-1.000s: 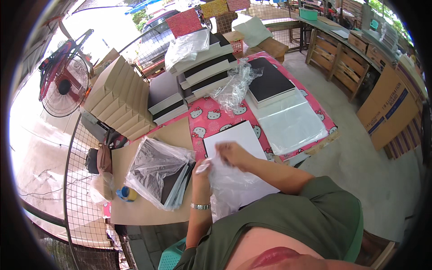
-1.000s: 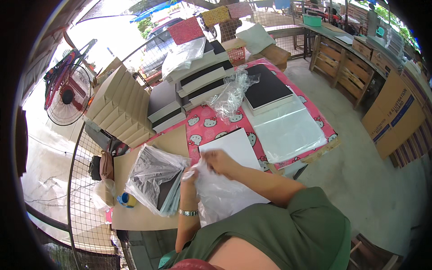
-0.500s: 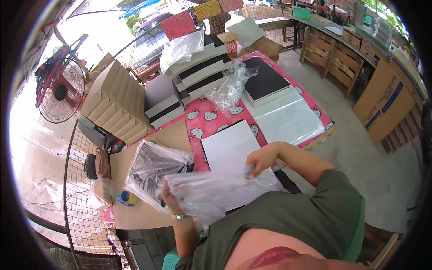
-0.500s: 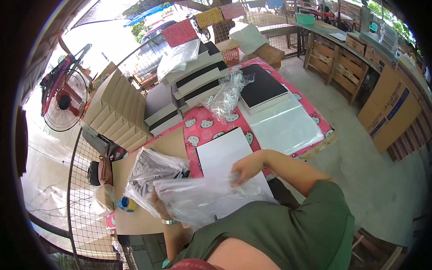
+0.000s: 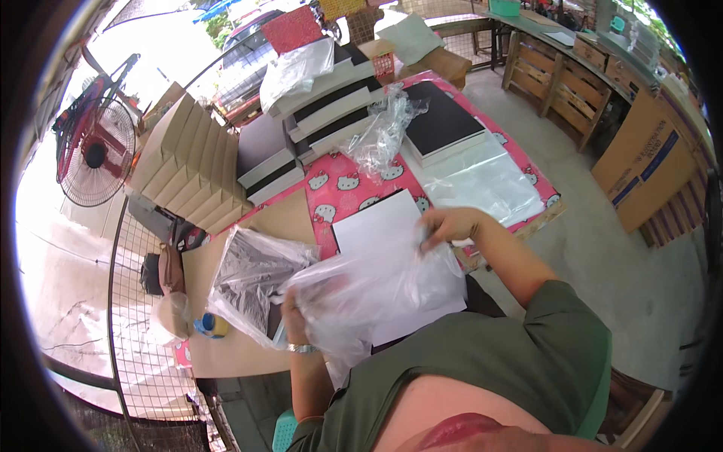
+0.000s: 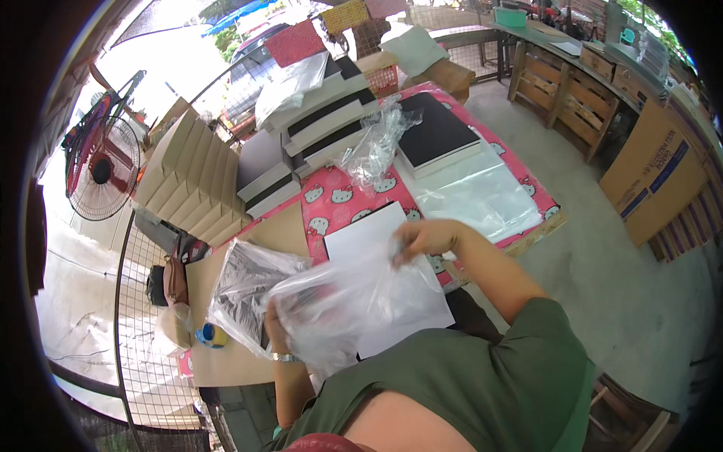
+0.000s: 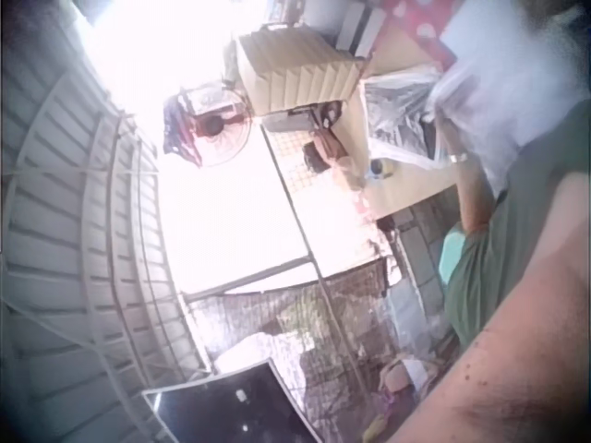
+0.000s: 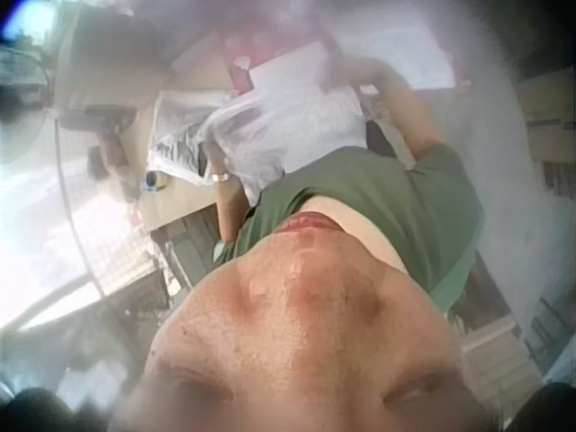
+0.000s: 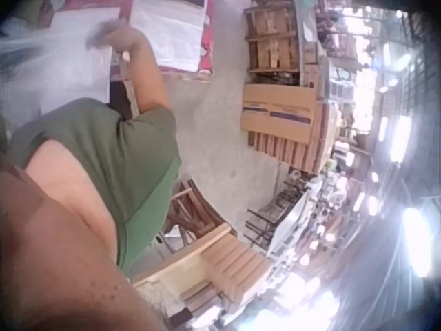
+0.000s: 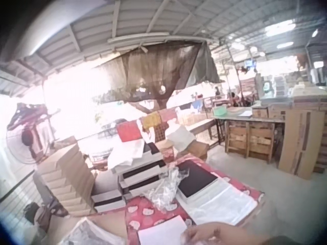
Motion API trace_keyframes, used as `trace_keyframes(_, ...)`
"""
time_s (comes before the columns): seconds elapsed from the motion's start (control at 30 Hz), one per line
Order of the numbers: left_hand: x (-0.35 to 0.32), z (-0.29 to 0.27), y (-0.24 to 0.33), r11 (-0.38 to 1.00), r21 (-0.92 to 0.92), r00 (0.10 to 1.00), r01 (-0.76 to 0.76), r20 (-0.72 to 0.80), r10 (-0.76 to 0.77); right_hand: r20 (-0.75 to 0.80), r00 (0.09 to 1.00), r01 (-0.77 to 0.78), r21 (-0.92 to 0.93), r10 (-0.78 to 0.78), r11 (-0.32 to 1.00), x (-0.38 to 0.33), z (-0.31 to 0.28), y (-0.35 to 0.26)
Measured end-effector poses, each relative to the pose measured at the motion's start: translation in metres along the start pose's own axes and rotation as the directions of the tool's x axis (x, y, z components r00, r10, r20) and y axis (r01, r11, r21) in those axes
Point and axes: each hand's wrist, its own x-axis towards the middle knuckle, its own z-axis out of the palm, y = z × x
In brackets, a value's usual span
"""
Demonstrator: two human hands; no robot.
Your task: The person puts black boards into plastic bags by hand and stacks them on a table.
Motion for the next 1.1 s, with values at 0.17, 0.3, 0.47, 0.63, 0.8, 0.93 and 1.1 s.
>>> trace_keyframes(0.17,0.002,-0.016,-0.024,0.504,0.857,0.843,0.11,0.188,-0.505,-0.363,0.926,0.329,0.654,-0.098,0.681,0.016,-0.003,0.004)
trace_keyframes(0.3,0.017,-0.013,-0.019,0.984,0.161,0.996,0.08,0.035,-0.087,-0.236,0.942,-0.107,0.461,0.238,0.881,0.009,-0.02,0.02)
trace_keyframes(0.47,0.059,-0.076,-0.046,0.856,0.282,0.893,0.433,0.0,-0.451,-0.292,0.95,0.086,0.586,0.111,0.806,0.014,-0.031,0.028)
trace_keyframes(0.63,0.107,-0.063,-0.04,0.753,0.597,0.823,0.277,0.257,-0.507,-0.347,0.937,0.199,0.648,0.052,0.735,0.038,-0.065,0.044)
trace_keyframes(0.8,0.172,-0.035,-0.024,0.958,-0.091,0.96,0.273,0.085,-0.265,-0.309,0.928,-0.11,0.308,0.208,0.945,0.069,-0.086,0.082)
trace_keyframes(0.93,0.254,-0.089,-0.073,0.825,0.549,0.977,0.134,-0.213,-0.018,-0.669,0.741,-0.333,-0.286,0.061,0.899,0.128,-0.087,0.132)
trace_keyframes(1.1,0.285,-0.097,-0.118,0.189,0.952,0.954,0.242,-0.27,0.133,-0.643,0.765,-0.611,-0.734,-0.017,0.296,0.147,-0.088,0.173)
